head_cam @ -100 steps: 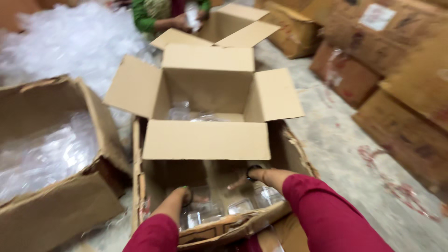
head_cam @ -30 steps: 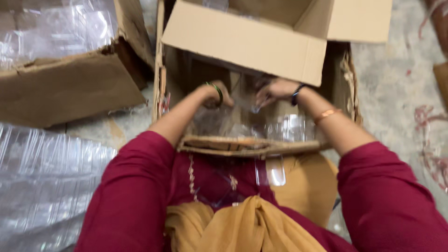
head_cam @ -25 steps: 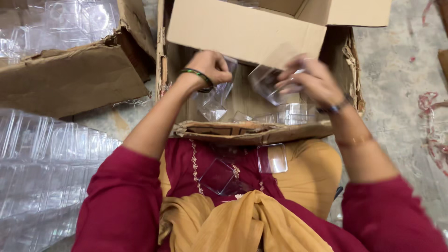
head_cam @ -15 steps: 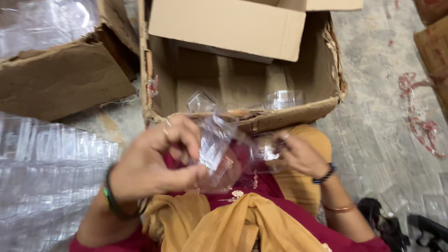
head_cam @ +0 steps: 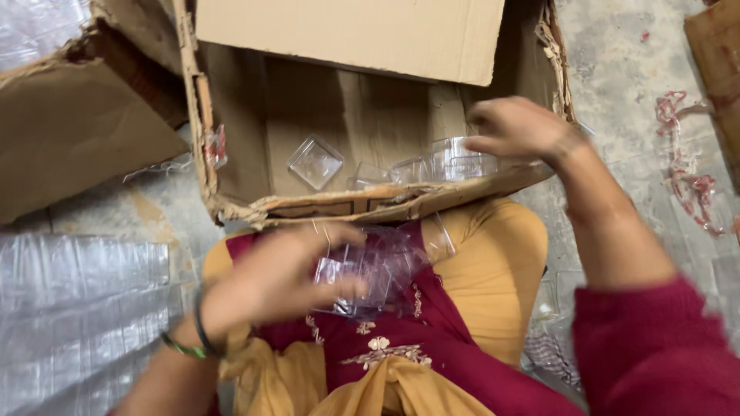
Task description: The person sits on the floor, takes clear plastic boxes out of cardboard boxes, fits lids onto the bases by hand, and stacks the assembled boxes in piles on the floor beside them.
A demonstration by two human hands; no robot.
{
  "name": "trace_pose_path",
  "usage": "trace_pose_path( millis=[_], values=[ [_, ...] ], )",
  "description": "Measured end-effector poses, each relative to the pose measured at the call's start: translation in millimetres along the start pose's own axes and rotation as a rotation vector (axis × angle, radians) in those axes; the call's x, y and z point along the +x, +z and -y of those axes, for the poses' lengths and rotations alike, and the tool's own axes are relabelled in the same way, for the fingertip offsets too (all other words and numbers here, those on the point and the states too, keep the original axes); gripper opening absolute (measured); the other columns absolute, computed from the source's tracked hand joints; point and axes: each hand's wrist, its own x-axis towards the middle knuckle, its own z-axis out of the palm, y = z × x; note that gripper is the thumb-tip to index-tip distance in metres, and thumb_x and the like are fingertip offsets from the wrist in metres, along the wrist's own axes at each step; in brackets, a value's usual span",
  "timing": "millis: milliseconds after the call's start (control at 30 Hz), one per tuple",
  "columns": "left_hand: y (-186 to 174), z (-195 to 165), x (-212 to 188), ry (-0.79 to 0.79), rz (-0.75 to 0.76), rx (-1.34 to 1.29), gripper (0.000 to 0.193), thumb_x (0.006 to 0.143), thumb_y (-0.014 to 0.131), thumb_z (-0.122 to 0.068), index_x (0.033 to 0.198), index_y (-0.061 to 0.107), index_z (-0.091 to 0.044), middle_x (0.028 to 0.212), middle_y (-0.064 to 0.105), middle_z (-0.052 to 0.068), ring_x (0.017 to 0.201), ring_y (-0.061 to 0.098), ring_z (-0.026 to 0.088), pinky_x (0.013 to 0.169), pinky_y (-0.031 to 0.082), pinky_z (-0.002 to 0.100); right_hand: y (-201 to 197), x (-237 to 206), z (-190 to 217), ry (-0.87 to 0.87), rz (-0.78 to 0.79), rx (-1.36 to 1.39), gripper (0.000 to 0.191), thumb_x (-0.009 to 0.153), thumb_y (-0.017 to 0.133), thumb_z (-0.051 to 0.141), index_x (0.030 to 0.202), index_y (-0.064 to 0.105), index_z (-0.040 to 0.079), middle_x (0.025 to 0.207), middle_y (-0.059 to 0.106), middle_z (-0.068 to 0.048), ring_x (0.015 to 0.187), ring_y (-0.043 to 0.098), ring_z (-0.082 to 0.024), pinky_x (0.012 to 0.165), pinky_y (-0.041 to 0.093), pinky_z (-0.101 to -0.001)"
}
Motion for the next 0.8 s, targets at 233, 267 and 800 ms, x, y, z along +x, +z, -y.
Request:
trace_pose_path(
  millis=[233,267,800],
  values=[
    [-81.7,117.1,237.9,-0.410,0.037,0.373,0.102,0.067,0.086,-0.063,0.139,0.054,0.002,0.133,0.062,0.025,0.122,0.061,0.038,0.101,0.051,0.043,58.3,163.1,-18.5,0.356,0.814,-0.315,0.093,0.075,0.077,0.061,0.150,0.047,0.015,0.147,0.054,-0.022,0.134,0.051,-0.040,0.111,0.045,-0.0502],
    [-75.2,142.6,260.5,-0.560,0.166,0.424,0.098,0.069,0.085,-0.062,0.138,0.055,0.001,0.132,0.063,0.024,0.121,0.062,0.037,0.101,0.052,0.043,63.0,165.1,-27.2,0.387,0.851,-0.299,0.096,0.073,0.077,0.062,0.151,0.044,0.016,0.149,0.052,-0.022,0.135,0.049,-0.041,0.111,0.044,-0.0512],
    [28.5,282.1,285.9,-0.880,0.197,-0.319,0.048,0.091,0.067,-0.040,0.127,0.067,-0.009,0.116,0.073,0.011,0.107,0.069,0.026,0.091,0.057,0.046,101.9,188.6,-73.4,0.580,1.098,0.451,0.101,0.069,0.069,0.067,0.158,0.031,0.041,0.167,0.027,-0.014,0.150,0.036,-0.044,0.106,0.051,-0.0645]
  ],
)
